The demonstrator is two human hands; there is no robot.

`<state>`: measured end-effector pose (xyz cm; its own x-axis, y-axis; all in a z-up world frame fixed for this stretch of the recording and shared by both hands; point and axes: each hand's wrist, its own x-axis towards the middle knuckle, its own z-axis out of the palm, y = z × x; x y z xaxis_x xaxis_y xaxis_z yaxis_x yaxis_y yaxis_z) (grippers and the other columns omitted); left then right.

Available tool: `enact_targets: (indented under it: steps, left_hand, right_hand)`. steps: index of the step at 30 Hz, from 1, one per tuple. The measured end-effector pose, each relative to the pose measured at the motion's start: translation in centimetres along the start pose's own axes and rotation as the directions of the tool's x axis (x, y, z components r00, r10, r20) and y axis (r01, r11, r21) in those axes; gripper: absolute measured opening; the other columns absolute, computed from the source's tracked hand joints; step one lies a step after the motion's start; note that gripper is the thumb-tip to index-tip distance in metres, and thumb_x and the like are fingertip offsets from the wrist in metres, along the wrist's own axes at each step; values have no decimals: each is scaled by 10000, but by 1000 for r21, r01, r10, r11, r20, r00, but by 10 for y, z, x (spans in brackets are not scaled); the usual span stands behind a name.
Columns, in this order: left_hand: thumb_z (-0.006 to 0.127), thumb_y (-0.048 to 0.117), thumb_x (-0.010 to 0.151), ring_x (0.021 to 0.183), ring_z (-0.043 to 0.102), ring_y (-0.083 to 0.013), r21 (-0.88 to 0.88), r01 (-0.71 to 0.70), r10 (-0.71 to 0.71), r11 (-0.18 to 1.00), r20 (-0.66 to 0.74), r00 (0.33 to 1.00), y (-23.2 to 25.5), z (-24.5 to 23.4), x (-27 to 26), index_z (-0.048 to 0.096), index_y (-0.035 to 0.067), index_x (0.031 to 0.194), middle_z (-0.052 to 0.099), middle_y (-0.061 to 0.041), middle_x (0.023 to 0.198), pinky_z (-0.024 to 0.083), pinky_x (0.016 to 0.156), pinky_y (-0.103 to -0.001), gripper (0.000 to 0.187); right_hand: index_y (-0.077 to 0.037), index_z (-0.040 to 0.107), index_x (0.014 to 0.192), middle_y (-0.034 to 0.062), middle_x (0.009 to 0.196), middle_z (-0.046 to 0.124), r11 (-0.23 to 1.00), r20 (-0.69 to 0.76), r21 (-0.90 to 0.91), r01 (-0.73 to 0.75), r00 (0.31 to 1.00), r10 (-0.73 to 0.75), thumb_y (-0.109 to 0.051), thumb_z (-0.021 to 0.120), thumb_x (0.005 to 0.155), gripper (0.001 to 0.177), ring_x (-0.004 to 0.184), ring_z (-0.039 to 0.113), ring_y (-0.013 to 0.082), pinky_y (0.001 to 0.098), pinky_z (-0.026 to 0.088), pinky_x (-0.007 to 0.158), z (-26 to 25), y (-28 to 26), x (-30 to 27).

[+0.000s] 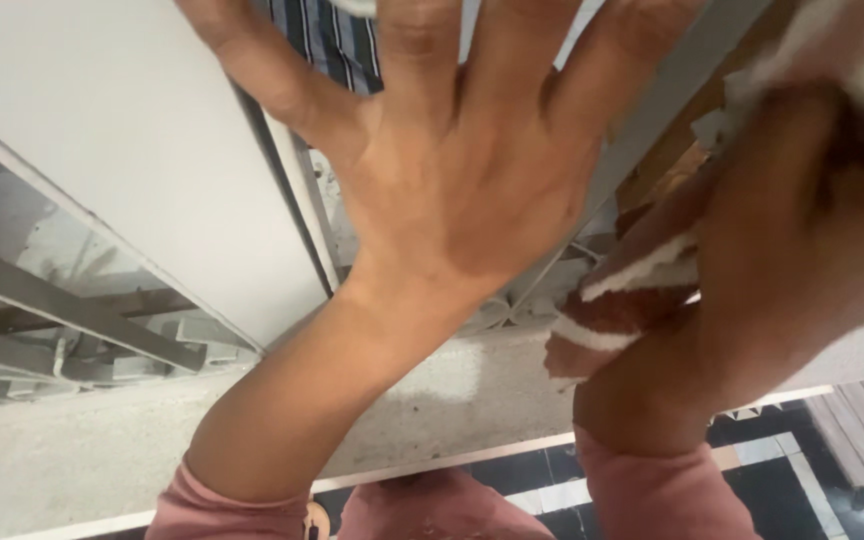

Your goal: The person wipes the white metal decorative grill of a gate using a striped cloth, cleaning the curved and vertical bars.

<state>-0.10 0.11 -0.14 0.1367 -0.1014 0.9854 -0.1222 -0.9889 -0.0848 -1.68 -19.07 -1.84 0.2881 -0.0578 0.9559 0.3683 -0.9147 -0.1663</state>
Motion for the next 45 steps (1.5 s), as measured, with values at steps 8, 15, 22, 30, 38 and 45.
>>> enact_targets:
  steps: [8, 15, 22, 30, 38, 45]
  left_hand:
    - [510, 145, 1094, 1461, 209, -348, -34, 22, -22, 999, 18, 1000, 1, -2, -6, 495, 317, 1479, 451, -24, 1502, 132, 1081, -892, 422]
    - [554, 176, 1102, 1458, 315, -237, -7, 46, -46, 999, -66, 997, 2, -7, 13, 524, 409, 1490, 490, 78, 1475, 102, 1158, -852, 454]
    - [476, 193, 1108, 1529, 286, -238, 59, 39, -34, 997, -70, 997, -6, -7, 16, 417, 480, 1582, 403, 115, 1655, 10, 1192, -757, 557]
    - [440, 379, 1173, 1540, 248, -259, 38, 47, -43, 998, -89, 995, -2, -4, 18, 385, 459, 1567, 399, 87, 1643, 6, 1219, -736, 406]
    - [479, 308, 1114, 1560, 255, -339, -79, -12, 8, 997, -55, 998, -3, -8, 18, 372, 348, 1620, 394, 5, 1683, -14, 1270, -651, 519]
    - [484, 279, 1109, 1591, 231, -333, -77, -11, 4, 997, -82, 997, -2, -4, 15, 362, 351, 1619, 354, 9, 1711, -16, 1300, -643, 530]
  right_hand:
    - [10, 639, 1116, 86, 882, 651, 1000, 107, 29, -6, 994, 2, 107, 451, 982, 250, 673, 584, 142, 283, 430, 625, -12, -28, 8]
    - [13, 656, 1276, 97, 1009, 540, 999, 36, 3, 47, 998, -47, 95, 494, 894, 422, 837, 512, 184, 324, 386, 703, -17, -40, 21]
    - [3, 657, 1189, 115, 1137, 463, 968, -69, -146, 204, 974, -216, 80, 553, 861, 352, 1062, 487, 238, 350, 367, 792, -1, -36, 31]
    - [-2, 665, 1166, 113, 1114, 447, 969, -59, -157, 190, 978, -201, 70, 557, 855, 337, 1061, 465, 243, 345, 357, 798, -16, -43, 24]
    - [-7, 673, 1143, 111, 1091, 430, 969, -68, -164, 183, 978, -196, 61, 560, 849, 322, 1061, 443, 247, 339, 347, 804, -20, -43, 33]
    - [-11, 680, 1122, 110, 1071, 415, 974, -81, -151, 168, 980, -181, 53, 563, 843, 309, 1061, 424, 251, 334, 339, 809, -19, -40, 38]
